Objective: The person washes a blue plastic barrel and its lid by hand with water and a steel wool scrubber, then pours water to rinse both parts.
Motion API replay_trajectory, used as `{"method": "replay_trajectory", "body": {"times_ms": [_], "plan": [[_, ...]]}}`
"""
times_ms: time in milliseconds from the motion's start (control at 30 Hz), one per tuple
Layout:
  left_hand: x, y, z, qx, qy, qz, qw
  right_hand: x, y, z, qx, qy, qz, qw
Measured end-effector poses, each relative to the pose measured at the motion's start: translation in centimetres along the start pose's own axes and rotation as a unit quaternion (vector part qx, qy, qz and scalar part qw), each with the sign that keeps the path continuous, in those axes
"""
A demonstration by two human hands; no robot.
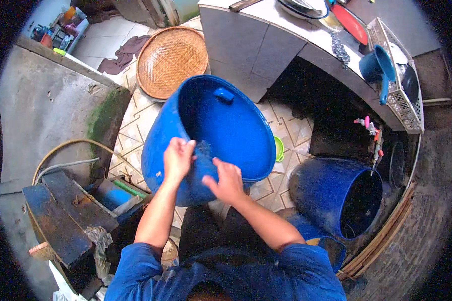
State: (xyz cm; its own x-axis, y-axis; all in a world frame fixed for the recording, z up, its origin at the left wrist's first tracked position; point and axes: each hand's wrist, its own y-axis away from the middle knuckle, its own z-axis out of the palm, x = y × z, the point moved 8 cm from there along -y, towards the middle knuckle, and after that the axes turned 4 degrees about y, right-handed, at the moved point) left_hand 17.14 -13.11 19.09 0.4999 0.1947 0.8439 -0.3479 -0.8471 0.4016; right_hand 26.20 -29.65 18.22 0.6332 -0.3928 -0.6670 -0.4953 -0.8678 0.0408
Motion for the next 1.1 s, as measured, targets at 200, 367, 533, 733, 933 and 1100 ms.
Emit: {"method": "replay_trajectory", "body": {"times_ms": [200, 367, 533, 733, 933, 1100], "plan": [[-7.6, -1.3, -8.3, 0.147, -0.133, 0.161, 0.967, 5.8, -3.5, 0.0, -0.008, 0.007, 0.201, 0.980], [-28.7, -0.3, -21.8, 0.331, -0.011, -0.141, 0.933, 10.6, -8.1, -0.7, 0.052, 0.014, 0.244, 0.968], [-38.4, 0.8, -23.4, 0.241, 0.252, -0.294, 0.890, 17.0, -11.8, -1.6, 0.087, -0.037, 0.226, 0.969], [-35.0, -4.8, -17.2, 0.095, 0.224, -0.308, 0.920, 23.2, -10.3, -0.3, 0.138, -0.113, 0.251, 0.951], [-37.5, -9.0, -21.1, 0.082, 0.329, -0.217, 0.915, 22.6, -8.2, 7.9, 0.097, -0.256, 0.328, 0.904], [-34.7, -9.4, -20.1, 0.110, 0.237, -0.174, 0.949, 28.0, -3.6, 11.9, 0.117, -0.386, 0.387, 0.829]]}}
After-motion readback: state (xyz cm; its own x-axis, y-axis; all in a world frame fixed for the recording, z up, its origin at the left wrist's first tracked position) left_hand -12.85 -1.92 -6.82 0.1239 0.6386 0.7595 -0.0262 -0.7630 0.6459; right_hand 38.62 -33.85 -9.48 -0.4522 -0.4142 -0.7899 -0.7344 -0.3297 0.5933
